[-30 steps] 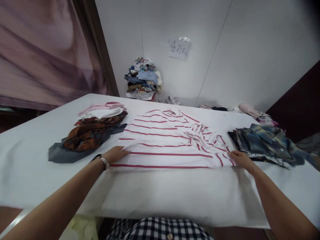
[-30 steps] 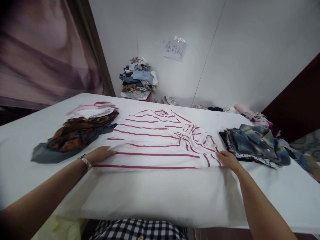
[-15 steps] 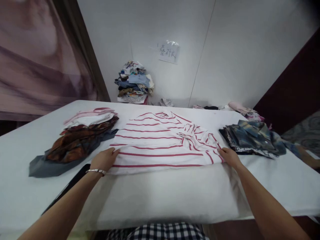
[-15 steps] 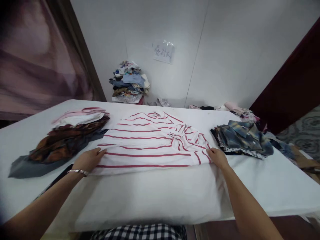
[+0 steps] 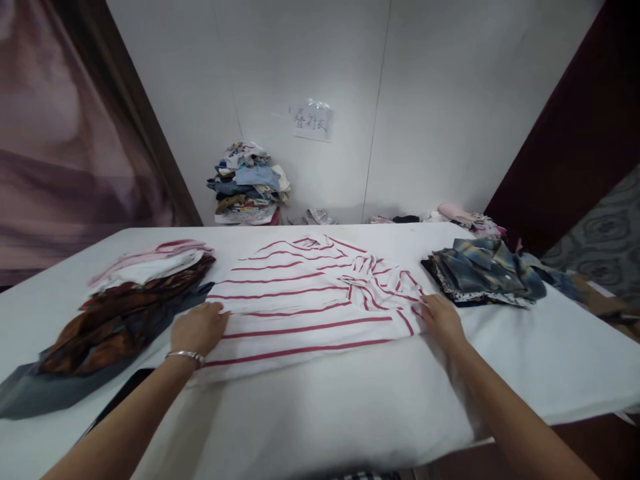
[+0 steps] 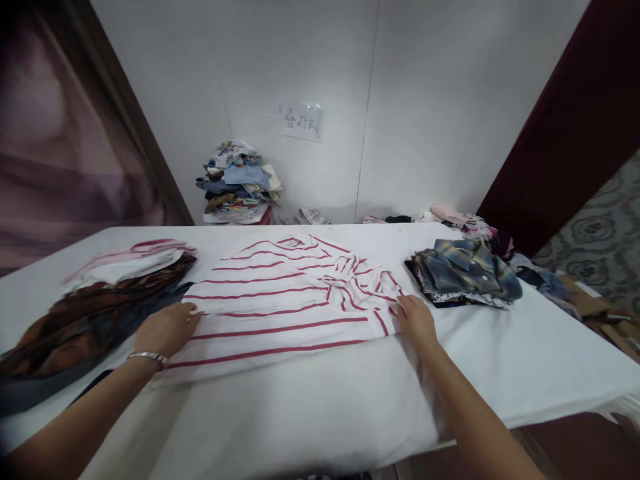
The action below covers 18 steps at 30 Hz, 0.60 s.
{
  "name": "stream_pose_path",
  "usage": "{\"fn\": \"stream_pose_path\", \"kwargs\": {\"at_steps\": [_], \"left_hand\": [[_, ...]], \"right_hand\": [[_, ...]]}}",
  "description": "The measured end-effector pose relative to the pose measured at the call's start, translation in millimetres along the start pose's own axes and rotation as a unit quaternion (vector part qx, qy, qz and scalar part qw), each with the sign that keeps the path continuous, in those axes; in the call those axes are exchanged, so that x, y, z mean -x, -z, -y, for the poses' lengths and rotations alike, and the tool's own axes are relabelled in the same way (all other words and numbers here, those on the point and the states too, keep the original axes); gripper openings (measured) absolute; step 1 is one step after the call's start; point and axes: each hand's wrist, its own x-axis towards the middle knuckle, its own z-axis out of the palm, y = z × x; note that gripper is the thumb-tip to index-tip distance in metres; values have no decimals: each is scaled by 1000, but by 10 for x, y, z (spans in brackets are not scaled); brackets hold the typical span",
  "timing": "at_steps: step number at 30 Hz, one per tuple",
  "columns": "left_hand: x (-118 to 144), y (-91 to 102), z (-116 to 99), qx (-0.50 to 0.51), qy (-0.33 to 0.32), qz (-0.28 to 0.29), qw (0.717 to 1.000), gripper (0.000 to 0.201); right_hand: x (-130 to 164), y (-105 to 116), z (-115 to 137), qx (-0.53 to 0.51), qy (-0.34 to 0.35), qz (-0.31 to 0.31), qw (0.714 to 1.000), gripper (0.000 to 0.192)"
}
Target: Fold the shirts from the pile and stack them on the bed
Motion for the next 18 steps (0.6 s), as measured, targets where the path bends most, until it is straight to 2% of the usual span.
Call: {"fn": "stream_pose_path", "kwargs": {"at_steps": [1,4,6,10,14,18], "left_hand": [[-55,56,-158,24,-11,-8,1000,40],[-225,210,-809,116,-57,1,992,35],[-340,269,-1308,174,-98,15,980,32],[-625,239,-2187,219,-159,59,961,38],[-1006,90,-2795,208,-133,83,966,44],[-1312,-42,-3187,174,-77,110,976,41]], "right_hand": [[11,-5,73,-26,28,5,999,30],[41,-57,285,-100,82,88,988,28],[55,-115,367,-121,73,129,982,27],[69,-204,365,-120,33,128,984,27],[73,-219,319,-151,21,126,980,26],[60,-219,314,-185,4,125,975,25]]}}
